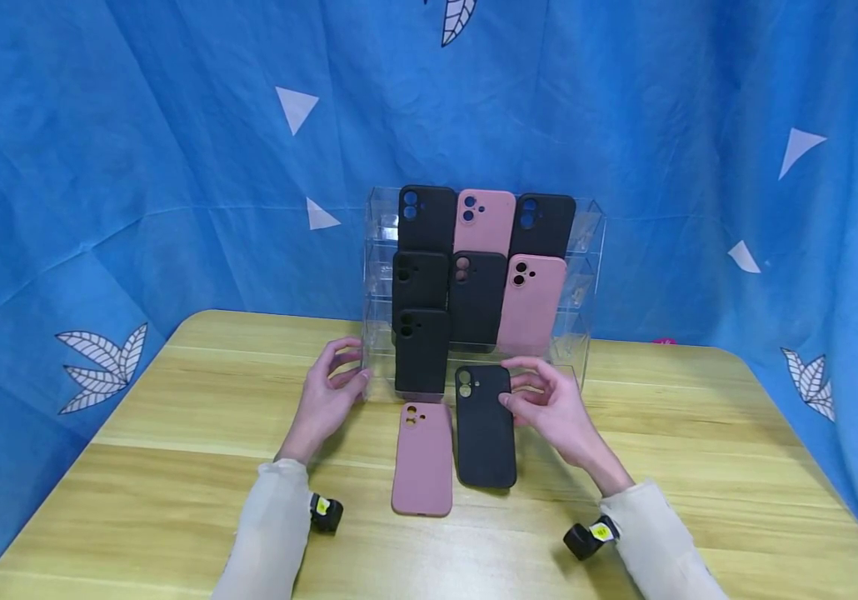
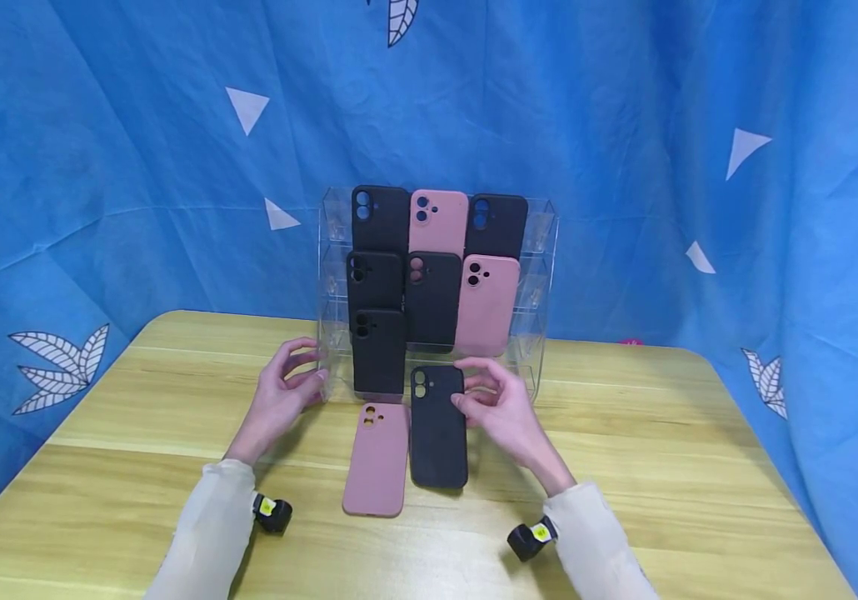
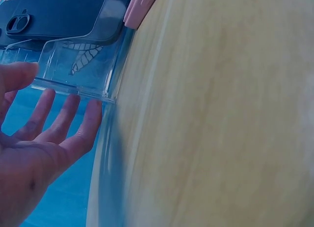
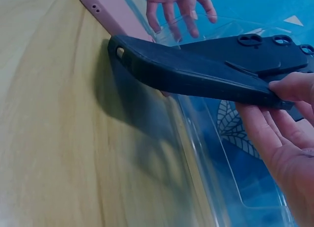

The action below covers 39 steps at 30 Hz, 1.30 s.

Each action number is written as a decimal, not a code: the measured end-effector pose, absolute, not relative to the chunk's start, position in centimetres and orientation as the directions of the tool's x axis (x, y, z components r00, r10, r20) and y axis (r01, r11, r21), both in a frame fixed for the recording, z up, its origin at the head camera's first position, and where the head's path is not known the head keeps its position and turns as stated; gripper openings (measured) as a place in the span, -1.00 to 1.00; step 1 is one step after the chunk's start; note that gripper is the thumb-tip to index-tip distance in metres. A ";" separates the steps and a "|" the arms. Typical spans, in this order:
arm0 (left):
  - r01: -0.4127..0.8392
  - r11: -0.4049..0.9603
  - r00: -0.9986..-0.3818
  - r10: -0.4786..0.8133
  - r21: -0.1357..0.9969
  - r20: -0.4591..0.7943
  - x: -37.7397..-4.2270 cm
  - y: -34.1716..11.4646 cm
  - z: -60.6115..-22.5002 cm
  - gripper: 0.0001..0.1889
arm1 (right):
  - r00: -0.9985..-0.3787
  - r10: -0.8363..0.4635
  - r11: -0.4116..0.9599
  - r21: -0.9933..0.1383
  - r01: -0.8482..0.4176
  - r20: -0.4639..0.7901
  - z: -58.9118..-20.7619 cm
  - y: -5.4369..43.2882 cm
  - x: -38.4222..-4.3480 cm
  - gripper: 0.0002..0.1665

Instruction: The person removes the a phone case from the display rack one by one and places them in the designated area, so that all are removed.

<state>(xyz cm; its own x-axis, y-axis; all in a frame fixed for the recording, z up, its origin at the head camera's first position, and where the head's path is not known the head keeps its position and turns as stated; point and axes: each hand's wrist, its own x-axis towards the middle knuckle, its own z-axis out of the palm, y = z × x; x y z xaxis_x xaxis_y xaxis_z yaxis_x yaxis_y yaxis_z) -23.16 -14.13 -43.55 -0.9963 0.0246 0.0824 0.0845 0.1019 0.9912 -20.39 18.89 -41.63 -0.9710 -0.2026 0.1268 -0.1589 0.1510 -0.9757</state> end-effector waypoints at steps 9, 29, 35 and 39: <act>0.075 0.099 -0.997 0.023 0.992 0.073 -23.2 -14.2 -43.6 -0.51 | -0.966 -0.221 0.221 -0.958 -0.183 0.134 -41.8 19.0 -19.8 -0.44; 0.062 0.104 -0.998 0.023 0.993 0.060 -23.2 -14.1 -43.1 -0.50 | -0.966 -0.229 0.442 -0.871 -0.216 0.124 -42.5 19.0 -18.6 -0.46; 0.054 0.108 -0.998 0.023 0.993 0.052 -23.3 -14.3 -43.4 -0.49 | -0.967 -0.234 0.468 -0.860 -0.204 0.102 -43.0 19.2 -18.6 -0.47; 0.054 0.115 -0.998 0.019 0.992 0.052 -23.2 -14.3 -43.3 -0.50 | -0.967 -0.235 0.485 -0.850 -0.204 0.099 -43.3 19.2 -18.6 -0.49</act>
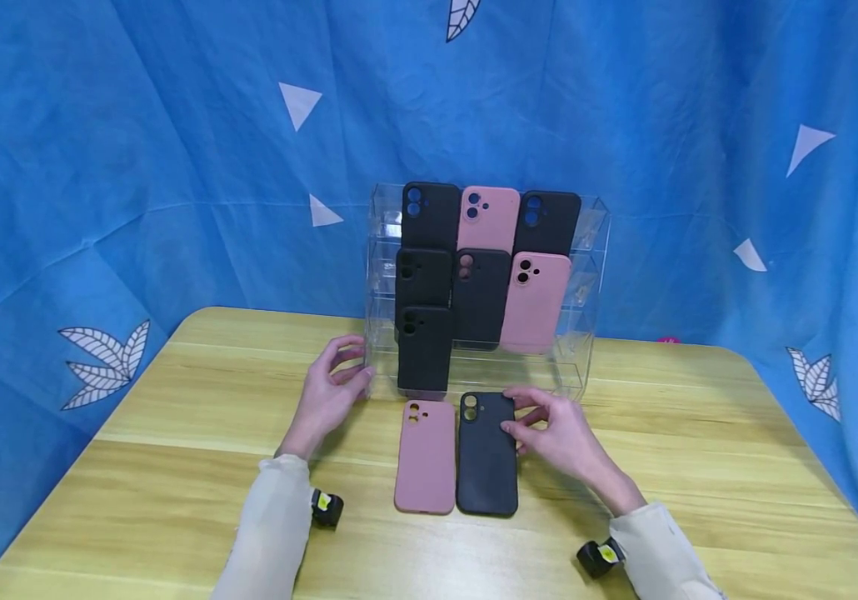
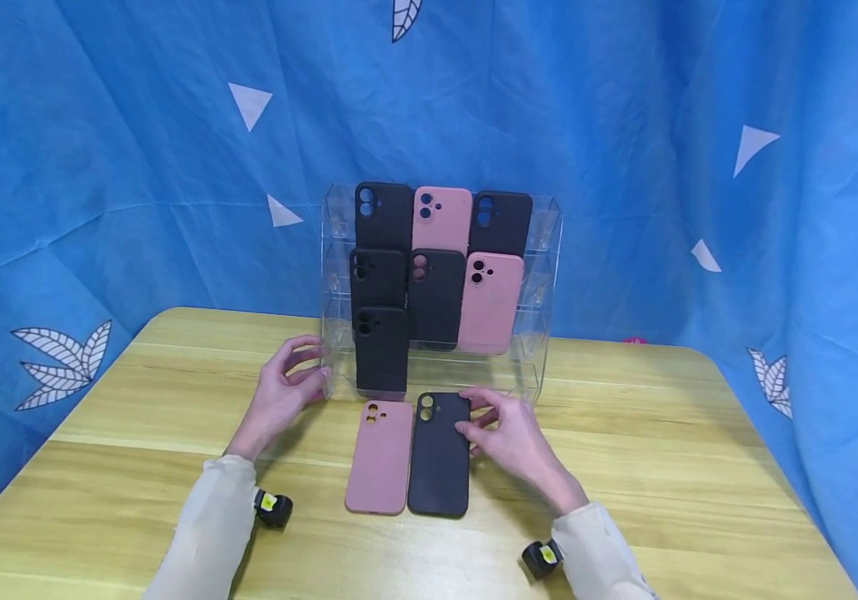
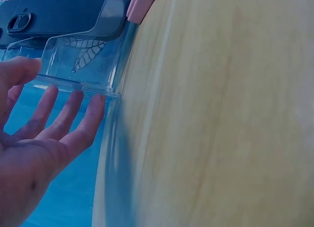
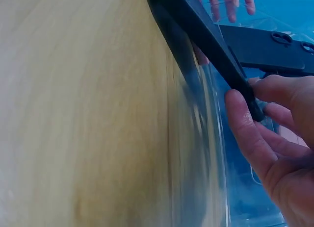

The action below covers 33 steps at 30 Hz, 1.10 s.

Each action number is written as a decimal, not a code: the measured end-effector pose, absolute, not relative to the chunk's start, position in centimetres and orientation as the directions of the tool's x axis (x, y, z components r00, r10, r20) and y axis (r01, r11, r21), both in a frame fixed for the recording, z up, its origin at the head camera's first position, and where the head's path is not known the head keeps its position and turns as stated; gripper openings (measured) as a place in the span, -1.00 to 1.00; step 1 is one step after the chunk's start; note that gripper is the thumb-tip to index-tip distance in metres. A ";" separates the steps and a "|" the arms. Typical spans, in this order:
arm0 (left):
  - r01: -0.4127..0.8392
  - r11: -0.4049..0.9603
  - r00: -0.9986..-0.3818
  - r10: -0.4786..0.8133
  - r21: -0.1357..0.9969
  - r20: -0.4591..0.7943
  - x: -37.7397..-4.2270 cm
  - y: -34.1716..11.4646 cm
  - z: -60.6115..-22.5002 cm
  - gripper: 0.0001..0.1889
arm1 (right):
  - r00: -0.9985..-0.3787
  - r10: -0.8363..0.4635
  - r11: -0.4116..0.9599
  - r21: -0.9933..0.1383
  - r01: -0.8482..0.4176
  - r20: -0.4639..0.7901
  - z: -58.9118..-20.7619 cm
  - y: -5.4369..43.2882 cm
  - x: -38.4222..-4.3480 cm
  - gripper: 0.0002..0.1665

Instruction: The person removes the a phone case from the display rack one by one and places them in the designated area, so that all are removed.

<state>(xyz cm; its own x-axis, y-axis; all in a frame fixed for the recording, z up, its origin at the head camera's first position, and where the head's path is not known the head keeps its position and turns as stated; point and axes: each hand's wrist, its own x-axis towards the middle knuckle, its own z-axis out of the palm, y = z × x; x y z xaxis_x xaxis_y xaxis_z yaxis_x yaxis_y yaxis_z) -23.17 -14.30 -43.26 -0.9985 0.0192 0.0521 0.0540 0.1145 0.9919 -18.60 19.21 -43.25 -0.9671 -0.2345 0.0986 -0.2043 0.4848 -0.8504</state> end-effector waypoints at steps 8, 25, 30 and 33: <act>0.057 0.132 -0.998 0.017 0.990 0.055 -23.2 -14.0 -43.1 -0.51 | -0.973 -0.227 0.512 -0.845 -0.156 0.042 -43.4 18.9 -18.8 -0.52; 0.069 0.150 -0.997 -0.023 0.986 0.073 -23.3 -13.7 -43.3 -0.55 | -0.979 -0.203 0.515 -0.853 -0.080 -0.030 -44.0 18.4 -19.1 -0.56; 0.069 0.139 -0.997 -0.024 0.988 0.073 -23.4 -13.7 -43.3 -0.55 | -0.980 -0.193 0.519 -0.853 -0.060 -0.048 -44.0 18.4 -19.2 -0.58; 0.062 0.138 -0.998 -0.025 0.988 0.066 -23.4 -13.7 -43.3 -0.55 | -0.980 -0.191 0.516 -0.855 -0.052 -0.056 -44.0 18.4 -19.1 -0.58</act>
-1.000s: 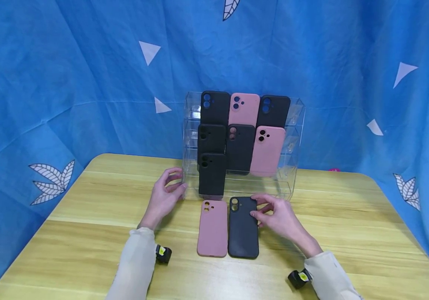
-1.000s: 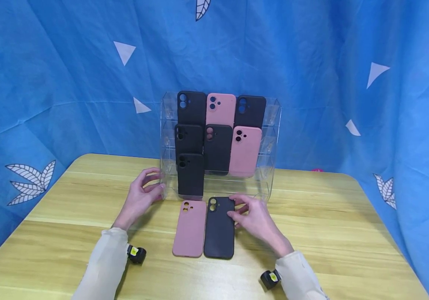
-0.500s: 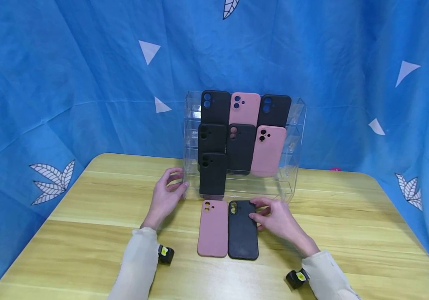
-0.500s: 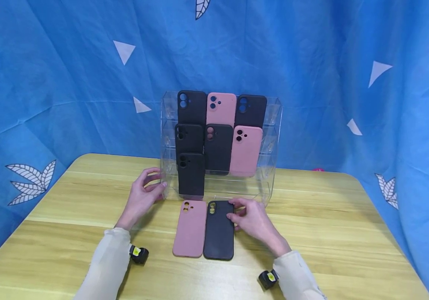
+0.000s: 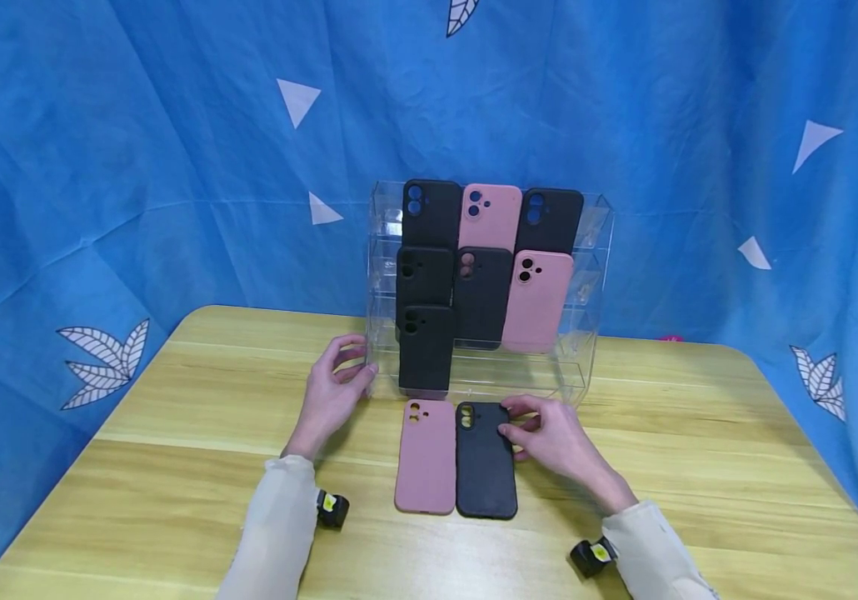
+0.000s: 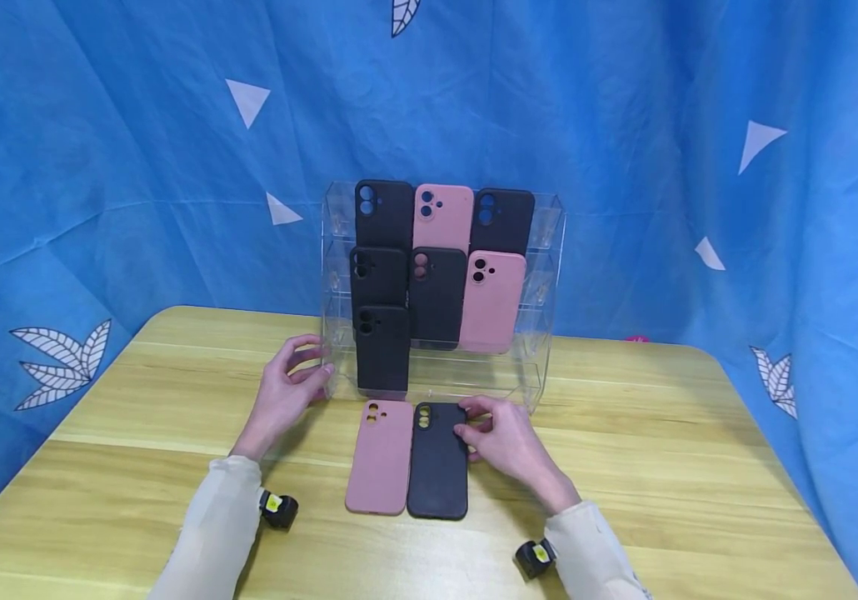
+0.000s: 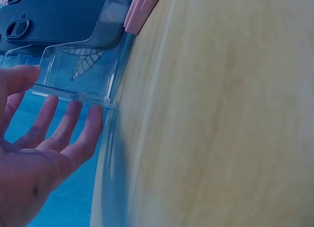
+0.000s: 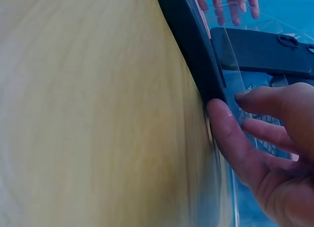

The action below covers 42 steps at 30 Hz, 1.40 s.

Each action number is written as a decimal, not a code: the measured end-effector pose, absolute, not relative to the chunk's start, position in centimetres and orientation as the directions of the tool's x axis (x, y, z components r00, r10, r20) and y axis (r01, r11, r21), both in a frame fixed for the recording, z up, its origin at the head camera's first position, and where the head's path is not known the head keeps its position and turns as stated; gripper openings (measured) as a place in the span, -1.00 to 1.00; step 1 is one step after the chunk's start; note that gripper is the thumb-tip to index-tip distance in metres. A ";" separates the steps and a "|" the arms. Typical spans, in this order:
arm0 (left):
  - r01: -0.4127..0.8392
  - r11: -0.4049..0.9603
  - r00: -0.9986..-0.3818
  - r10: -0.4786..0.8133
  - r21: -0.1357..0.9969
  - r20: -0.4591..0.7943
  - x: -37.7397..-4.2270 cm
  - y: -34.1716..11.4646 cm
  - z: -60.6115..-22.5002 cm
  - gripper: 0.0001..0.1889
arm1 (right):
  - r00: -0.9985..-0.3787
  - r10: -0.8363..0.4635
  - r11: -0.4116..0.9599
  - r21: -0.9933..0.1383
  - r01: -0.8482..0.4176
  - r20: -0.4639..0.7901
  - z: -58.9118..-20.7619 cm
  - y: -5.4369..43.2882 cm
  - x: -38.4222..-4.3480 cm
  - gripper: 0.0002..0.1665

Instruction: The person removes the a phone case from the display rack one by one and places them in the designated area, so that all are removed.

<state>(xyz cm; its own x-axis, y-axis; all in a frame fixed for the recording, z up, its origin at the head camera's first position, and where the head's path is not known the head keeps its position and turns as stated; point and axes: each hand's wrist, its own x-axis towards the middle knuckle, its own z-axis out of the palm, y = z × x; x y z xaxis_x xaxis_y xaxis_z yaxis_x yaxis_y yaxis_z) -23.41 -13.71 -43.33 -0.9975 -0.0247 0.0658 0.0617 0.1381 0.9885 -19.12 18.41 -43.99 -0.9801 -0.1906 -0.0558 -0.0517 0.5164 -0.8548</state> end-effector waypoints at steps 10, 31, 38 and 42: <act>0.060 0.147 -0.998 -0.025 0.987 0.064 -23.3 -13.7 -43.2 -0.56 | -0.977 -0.204 0.503 -0.863 -0.055 -0.057 -43.4 18.7 -18.9 -0.56; 0.033 0.133 -0.999 -0.026 0.991 0.036 -23.3 -13.6 -43.2 -0.54 | -0.963 -0.196 0.476 -0.841 -0.258 0.185 -42.2 16.9 -20.1 -0.59; 0.031 0.151 -0.999 -0.015 0.988 0.034 -23.3 -13.7 -43.0 -0.53 | -0.947 -0.182 0.493 -0.809 -0.321 0.265 -41.5 16.1 -21.3 -0.56; 0.026 0.158 -1.000 -0.011 0.987 0.028 -23.3 -13.8 -43.0 -0.52 | -0.943 -0.173 0.478 -0.813 -0.334 0.286 -41.3 15.4 -21.8 -0.54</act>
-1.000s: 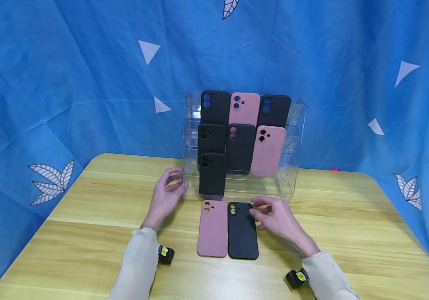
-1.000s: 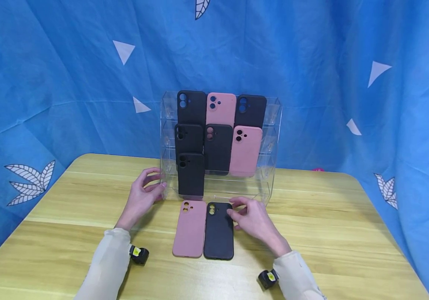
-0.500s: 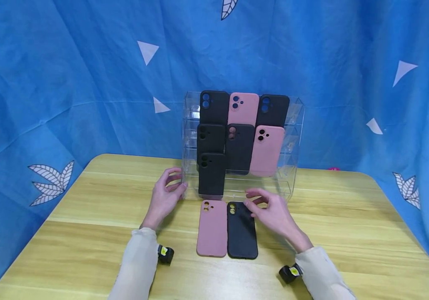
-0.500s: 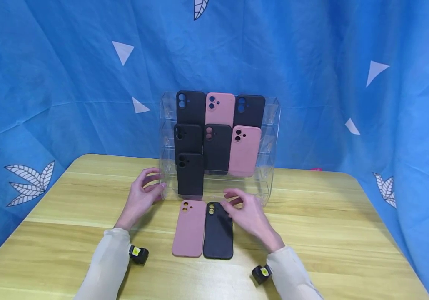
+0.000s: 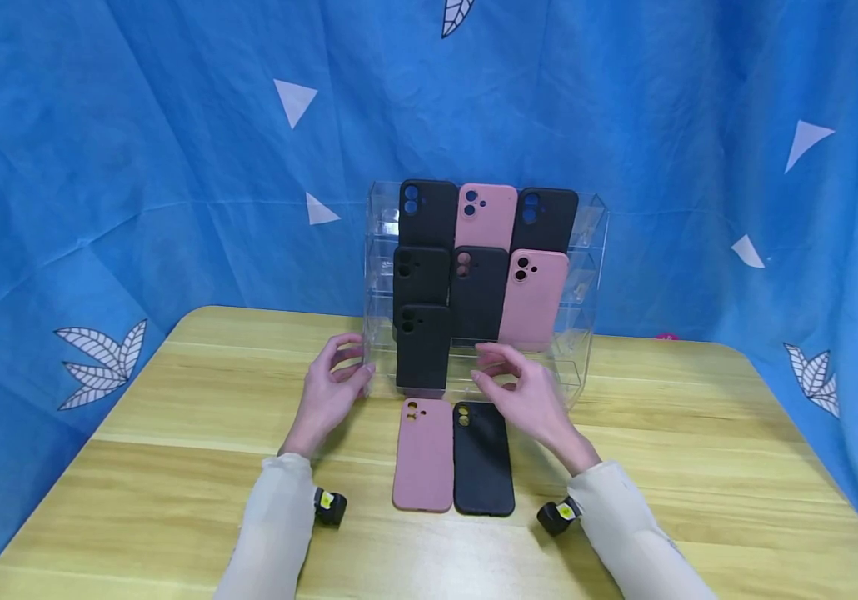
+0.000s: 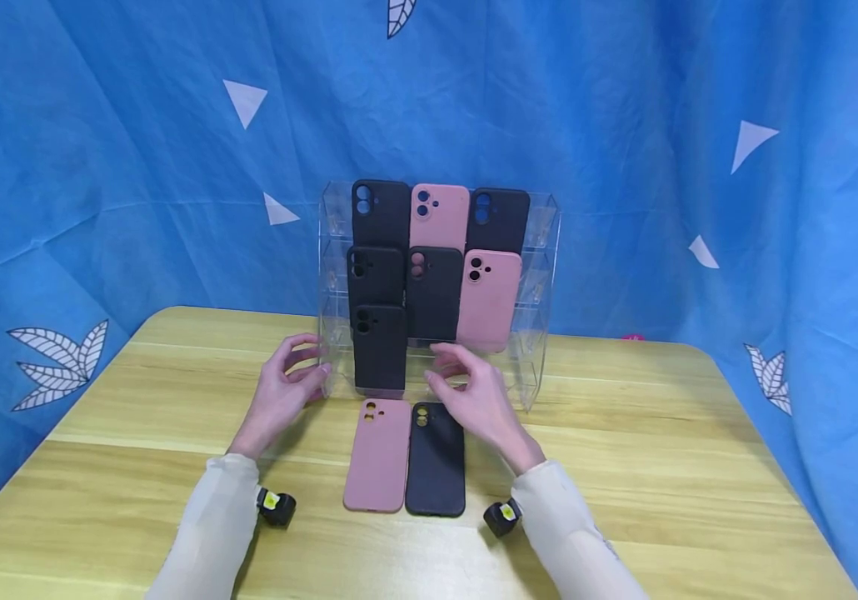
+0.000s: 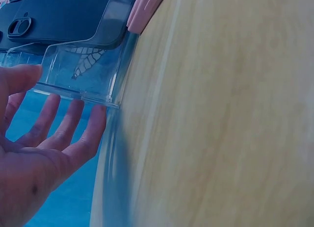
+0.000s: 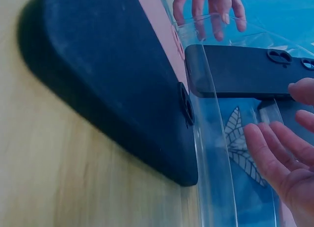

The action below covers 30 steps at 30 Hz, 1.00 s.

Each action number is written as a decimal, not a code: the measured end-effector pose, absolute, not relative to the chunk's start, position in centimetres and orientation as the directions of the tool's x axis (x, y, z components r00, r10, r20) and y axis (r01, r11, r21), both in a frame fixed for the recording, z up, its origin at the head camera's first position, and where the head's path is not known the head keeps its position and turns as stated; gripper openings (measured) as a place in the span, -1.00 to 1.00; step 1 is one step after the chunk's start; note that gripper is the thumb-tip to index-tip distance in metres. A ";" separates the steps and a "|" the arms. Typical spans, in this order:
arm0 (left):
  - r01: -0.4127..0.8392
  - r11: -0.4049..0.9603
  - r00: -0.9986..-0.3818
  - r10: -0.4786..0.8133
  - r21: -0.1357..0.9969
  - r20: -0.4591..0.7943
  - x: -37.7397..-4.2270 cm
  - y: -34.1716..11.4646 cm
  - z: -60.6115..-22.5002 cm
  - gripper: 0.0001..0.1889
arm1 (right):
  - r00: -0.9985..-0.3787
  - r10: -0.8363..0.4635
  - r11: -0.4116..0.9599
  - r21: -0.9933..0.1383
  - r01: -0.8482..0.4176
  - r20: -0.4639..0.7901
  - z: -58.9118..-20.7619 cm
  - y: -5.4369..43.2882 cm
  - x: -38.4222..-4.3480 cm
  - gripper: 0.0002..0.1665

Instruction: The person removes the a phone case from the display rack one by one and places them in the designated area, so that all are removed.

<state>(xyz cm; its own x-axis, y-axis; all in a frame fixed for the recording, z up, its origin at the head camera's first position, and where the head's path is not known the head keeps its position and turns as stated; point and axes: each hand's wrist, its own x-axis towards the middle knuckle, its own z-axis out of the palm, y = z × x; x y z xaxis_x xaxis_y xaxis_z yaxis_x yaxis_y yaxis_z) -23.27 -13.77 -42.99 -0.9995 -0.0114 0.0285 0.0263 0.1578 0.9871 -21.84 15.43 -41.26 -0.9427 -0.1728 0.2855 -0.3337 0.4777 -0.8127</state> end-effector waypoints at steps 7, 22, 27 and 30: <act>0.037 0.165 -0.999 -0.014 0.986 0.040 -23.3 -13.8 -42.9 -0.53 | -0.936 -0.153 0.417 -0.838 -0.353 0.318 -41.0 14.2 -22.9 -0.53; 0.041 0.150 -0.999 -0.015 0.988 0.043 -23.4 -13.8 -43.3 -0.54 | -0.908 -0.147 0.353 -0.837 -0.418 0.392 -40.5 12.2 -24.6 -0.43; 0.038 0.154 -0.999 -0.016 0.987 0.041 -23.4 -13.8 -43.3 -0.54 | -0.908 -0.128 0.365 -0.832 -0.417 0.399 -40.4 11.7 -24.7 -0.41; 0.037 0.161 -0.999 -0.017 0.986 0.040 -23.4 -13.8 -43.3 -0.54 | -0.906 -0.109 0.366 -0.831 -0.419 0.409 -40.5 11.4 -24.7 -0.40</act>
<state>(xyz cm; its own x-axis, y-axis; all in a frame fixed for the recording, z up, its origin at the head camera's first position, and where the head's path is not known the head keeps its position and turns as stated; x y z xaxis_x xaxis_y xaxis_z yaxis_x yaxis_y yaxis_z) -23.41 -13.76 -43.27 -0.9991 -0.0166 0.0401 0.0369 0.1607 0.9863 -24.69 11.35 -40.46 -0.9060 -0.1086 0.4092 -0.4191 0.3662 -0.8308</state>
